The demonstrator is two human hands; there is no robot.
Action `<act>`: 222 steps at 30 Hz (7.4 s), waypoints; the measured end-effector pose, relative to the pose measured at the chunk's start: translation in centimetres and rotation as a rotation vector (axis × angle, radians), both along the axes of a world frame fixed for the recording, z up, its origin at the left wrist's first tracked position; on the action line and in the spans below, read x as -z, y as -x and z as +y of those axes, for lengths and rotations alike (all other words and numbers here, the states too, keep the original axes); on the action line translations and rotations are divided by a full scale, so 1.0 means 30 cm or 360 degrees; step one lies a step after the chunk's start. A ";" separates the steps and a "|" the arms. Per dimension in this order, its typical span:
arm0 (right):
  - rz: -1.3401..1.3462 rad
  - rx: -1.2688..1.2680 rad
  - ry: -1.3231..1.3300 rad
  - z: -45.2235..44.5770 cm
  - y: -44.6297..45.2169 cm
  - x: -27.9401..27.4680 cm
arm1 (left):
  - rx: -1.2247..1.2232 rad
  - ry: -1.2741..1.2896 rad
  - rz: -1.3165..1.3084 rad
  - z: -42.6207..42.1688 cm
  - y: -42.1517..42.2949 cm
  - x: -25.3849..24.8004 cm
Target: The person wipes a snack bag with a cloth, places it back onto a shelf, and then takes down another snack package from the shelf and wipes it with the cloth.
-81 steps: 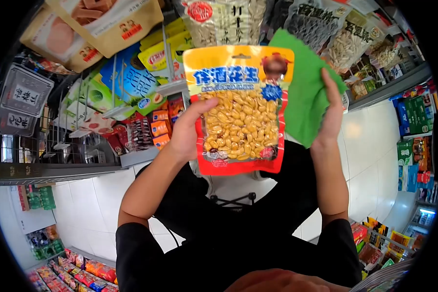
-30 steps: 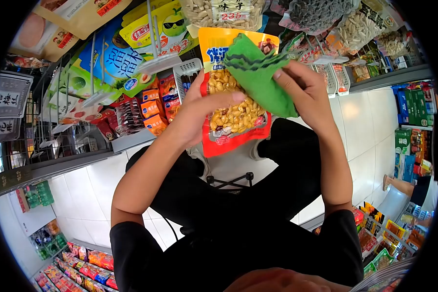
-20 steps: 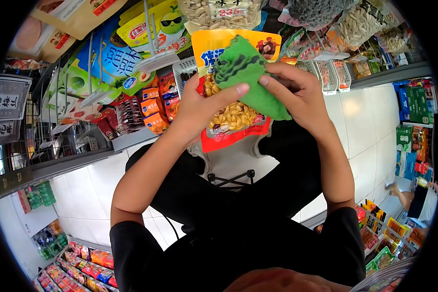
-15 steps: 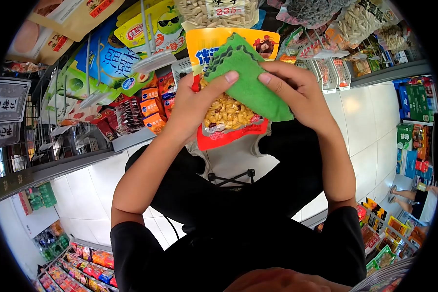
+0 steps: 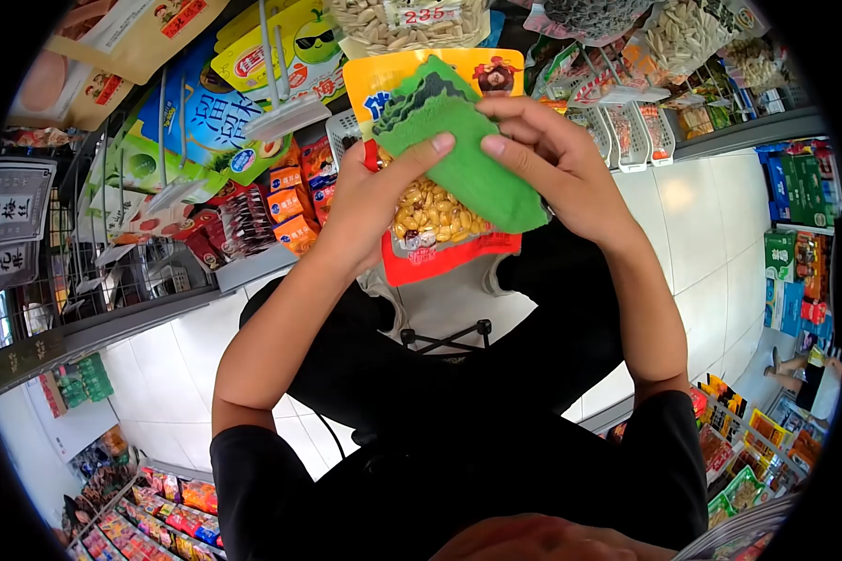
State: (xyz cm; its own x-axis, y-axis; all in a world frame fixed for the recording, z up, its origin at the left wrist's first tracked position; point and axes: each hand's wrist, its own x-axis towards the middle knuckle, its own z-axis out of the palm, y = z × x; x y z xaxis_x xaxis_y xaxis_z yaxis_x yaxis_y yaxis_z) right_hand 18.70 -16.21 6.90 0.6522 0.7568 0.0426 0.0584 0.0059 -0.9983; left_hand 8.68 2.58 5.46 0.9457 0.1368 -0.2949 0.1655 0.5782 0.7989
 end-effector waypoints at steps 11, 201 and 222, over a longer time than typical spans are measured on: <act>-0.0011 0.0093 0.0283 -0.064 -0.069 -0.019 | -0.0148 -0.0018 0.0001 0.002 -0.009 -0.013; -0.1566 0.0589 0.0353 0.017 -0.049 0.046 | 0.0421 0.0041 0.0041 -0.100 0.018 0.100; -0.1680 0.0480 0.0243 0.013 -0.043 0.071 | 0.0264 0.0457 0.0072 -0.092 0.021 0.104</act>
State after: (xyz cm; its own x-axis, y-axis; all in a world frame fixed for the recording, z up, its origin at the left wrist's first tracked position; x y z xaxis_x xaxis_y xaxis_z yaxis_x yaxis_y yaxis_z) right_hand 19.99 -15.81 4.76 0.5015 0.6179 0.6056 0.8588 -0.2704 -0.4352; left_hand 8.05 -0.19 2.33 0.9332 -0.1124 -0.3412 0.3075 0.7409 0.5970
